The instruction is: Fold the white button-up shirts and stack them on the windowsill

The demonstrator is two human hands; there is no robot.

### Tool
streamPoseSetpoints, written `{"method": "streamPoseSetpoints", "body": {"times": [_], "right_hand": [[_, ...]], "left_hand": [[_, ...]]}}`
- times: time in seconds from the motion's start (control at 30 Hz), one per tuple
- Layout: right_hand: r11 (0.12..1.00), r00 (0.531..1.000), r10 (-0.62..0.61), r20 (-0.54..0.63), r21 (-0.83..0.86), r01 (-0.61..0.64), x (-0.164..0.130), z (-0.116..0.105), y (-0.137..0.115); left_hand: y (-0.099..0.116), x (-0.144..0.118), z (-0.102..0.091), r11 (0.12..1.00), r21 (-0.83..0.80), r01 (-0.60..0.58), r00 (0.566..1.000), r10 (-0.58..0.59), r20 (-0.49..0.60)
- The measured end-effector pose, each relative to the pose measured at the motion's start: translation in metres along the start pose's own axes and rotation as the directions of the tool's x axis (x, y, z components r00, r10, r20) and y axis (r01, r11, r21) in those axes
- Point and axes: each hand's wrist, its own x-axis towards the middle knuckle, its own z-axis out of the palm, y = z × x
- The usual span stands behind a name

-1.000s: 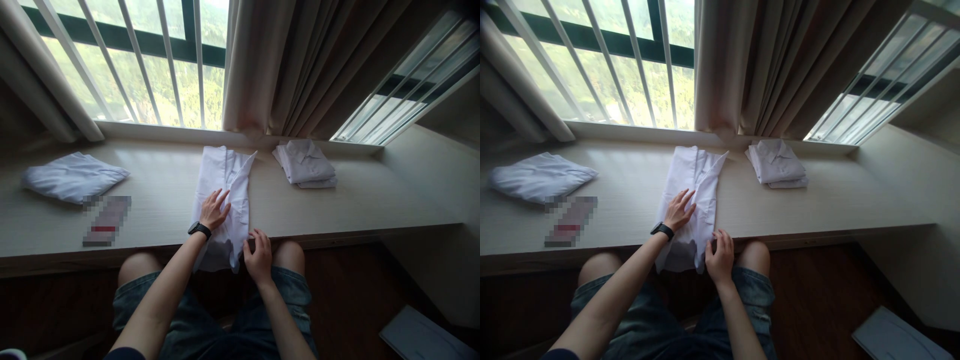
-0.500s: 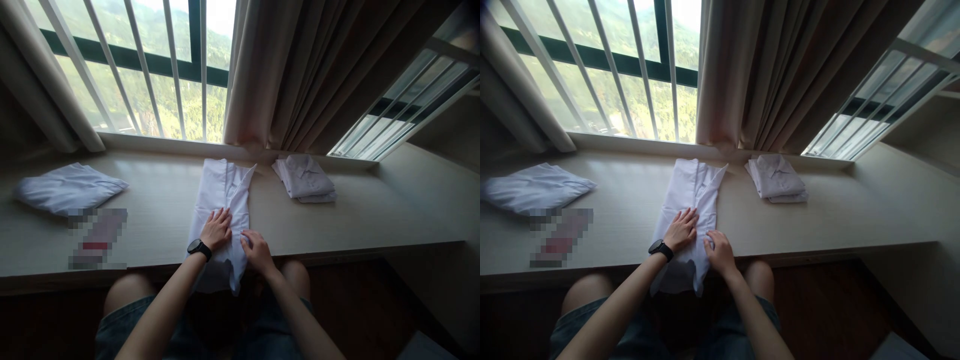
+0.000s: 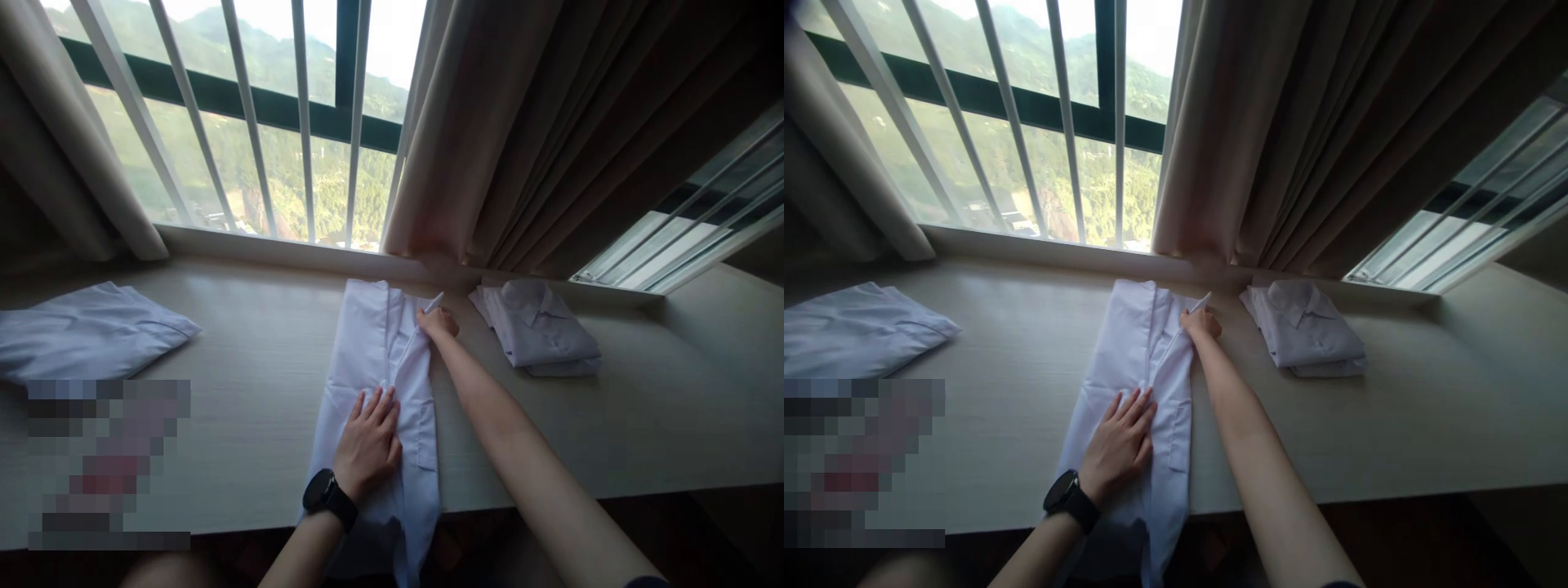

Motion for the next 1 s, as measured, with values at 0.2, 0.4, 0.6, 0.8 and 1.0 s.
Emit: {"method": "streamPoseSetpoints", "body": {"times": [0.2, 0.4, 0.6, 0.8, 1.0], "right_hand": [[0.997, 0.997, 0.070, -0.020, 0.024, -0.069, 0.048, -0.004, -0.001], [0.986, 0.973, -0.157, -0.171, 0.025, 0.164, 0.054, 0.001, -0.050], [0.909, 0.908, -0.416, 0.037, -0.003, 0.417, 0.035, 0.036, -0.075], [0.945, 0.941, -0.320, -0.115, -0.110, 0.308, 0.029, 0.054, -0.065], [0.931, 0.936, -0.333, 0.114, -0.120, 0.346, 0.033, 0.062, -0.066]], "left_hand": [[-0.003, 0.004, -0.001, 0.998, -0.052, 0.023, 1.000, -0.023, 0.012], [-0.005, 0.005, 0.003, 0.994, -0.102, 0.037, 0.999, -0.038, -0.012], [-0.004, 0.004, 0.003, 0.987, -0.148, 0.058, 0.998, -0.063, -0.029], [-0.004, 0.005, 0.004, 0.977, -0.191, 0.094, 0.990, -0.112, -0.085], [-0.004, 0.007, 0.005, 0.963, -0.244, 0.113, 0.981, -0.147, -0.124]]}}
